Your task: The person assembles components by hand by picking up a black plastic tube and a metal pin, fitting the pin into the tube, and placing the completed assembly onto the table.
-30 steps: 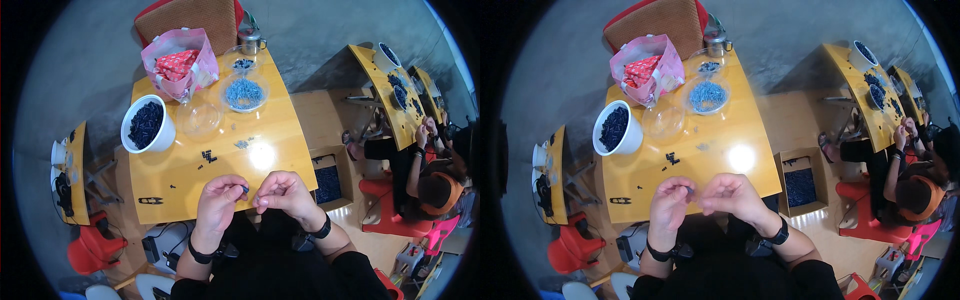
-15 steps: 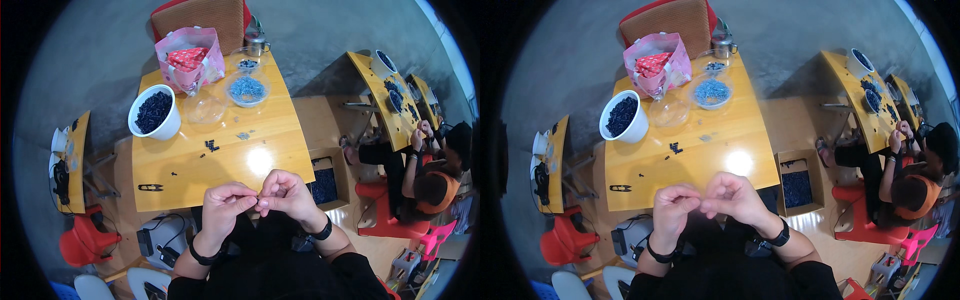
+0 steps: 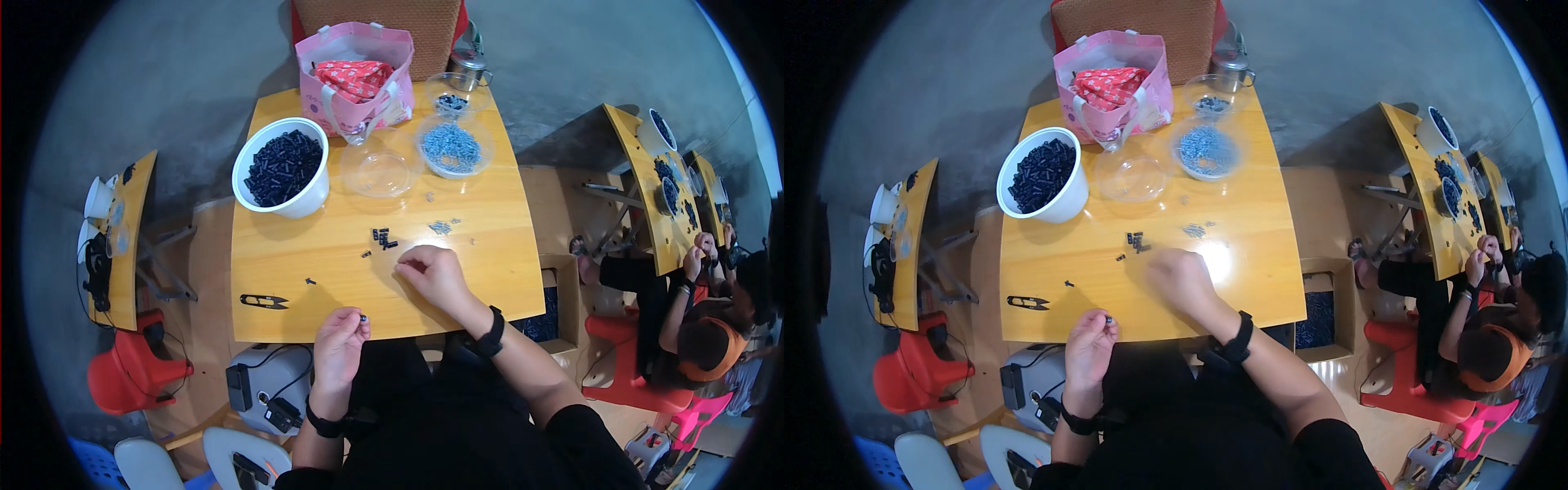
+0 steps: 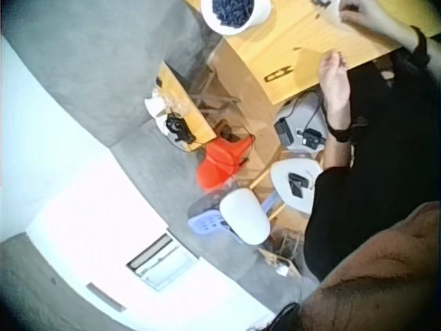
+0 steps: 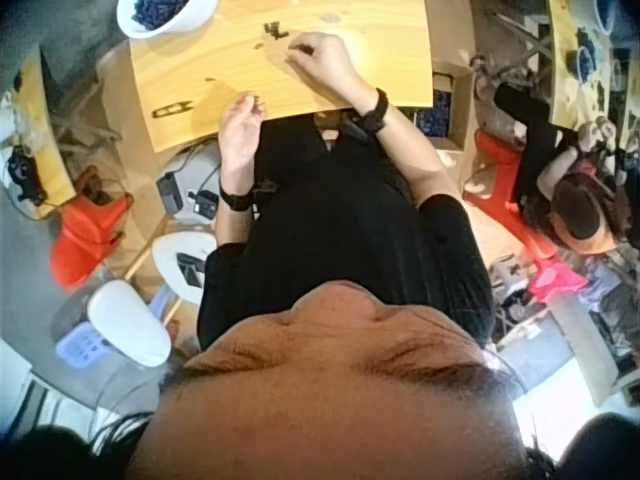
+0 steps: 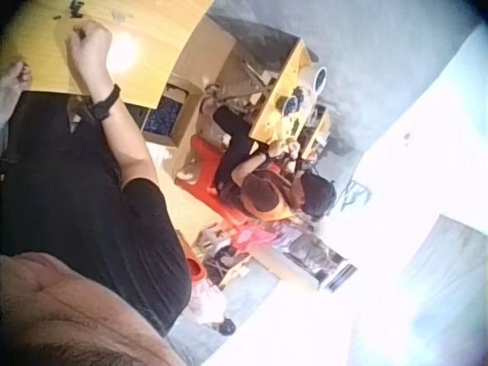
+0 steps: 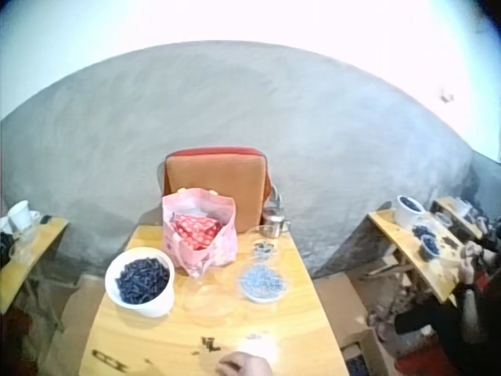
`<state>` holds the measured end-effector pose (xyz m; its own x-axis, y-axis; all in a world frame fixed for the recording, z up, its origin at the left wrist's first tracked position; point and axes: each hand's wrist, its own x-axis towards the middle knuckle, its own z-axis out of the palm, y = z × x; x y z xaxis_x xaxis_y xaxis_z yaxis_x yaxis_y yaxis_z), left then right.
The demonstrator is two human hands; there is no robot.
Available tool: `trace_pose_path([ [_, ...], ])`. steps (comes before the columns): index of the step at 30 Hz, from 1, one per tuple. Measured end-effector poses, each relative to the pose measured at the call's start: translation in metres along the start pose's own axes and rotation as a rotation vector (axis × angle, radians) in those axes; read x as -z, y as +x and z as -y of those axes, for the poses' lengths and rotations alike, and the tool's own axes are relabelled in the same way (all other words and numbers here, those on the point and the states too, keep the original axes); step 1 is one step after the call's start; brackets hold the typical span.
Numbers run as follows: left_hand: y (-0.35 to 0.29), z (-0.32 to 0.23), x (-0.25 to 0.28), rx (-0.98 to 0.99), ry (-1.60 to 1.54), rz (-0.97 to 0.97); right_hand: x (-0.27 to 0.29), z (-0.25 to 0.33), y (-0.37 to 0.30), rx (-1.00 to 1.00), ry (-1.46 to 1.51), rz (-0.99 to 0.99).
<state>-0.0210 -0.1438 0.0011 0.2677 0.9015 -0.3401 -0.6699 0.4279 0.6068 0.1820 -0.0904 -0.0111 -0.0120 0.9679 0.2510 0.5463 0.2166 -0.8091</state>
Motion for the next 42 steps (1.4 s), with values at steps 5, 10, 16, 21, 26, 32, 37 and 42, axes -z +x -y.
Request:
trace_pose_path([
  [5, 0.005, -0.017, 0.007, -0.025, 0.018, -0.087, -0.037, 0.019, 0.026, 0.127, -0.187, 0.015],
  [10, 0.009, -0.024, 0.003, -0.039, 0.013, -0.089, -0.053, 0.013, 0.033, 0.094, -0.314, 0.071],
  [16, 0.011, -0.028, -0.016, -0.058, -0.024, 0.015, -0.021, 0.033, 0.020, -0.105, 0.250, 0.200],
  [21, 0.001, -0.027, -0.051, -0.077, 0.036, 0.121, 0.047, 0.065, -0.006, -0.510, 1.175, 0.423],
  [26, -0.011, -0.016, -0.091, -0.108, 0.145, 0.198, 0.073, 0.077, -0.029, -0.465, 1.403, 0.393],
  [32, -0.023, -0.001, -0.116, -0.139, 0.151, 0.295, 0.099, 0.081, -0.049, -0.362, 1.369, 0.291],
  [37, -0.033, 0.010, -0.134, -0.198, 0.288, 0.365, 0.120, 0.081, -0.058, -0.312, 1.341, 0.322],
  [42, -0.038, 0.015, -0.149, -0.134, 0.421, 0.373, 0.134, 0.068, -0.067, -0.269, 1.286, 0.319],
])
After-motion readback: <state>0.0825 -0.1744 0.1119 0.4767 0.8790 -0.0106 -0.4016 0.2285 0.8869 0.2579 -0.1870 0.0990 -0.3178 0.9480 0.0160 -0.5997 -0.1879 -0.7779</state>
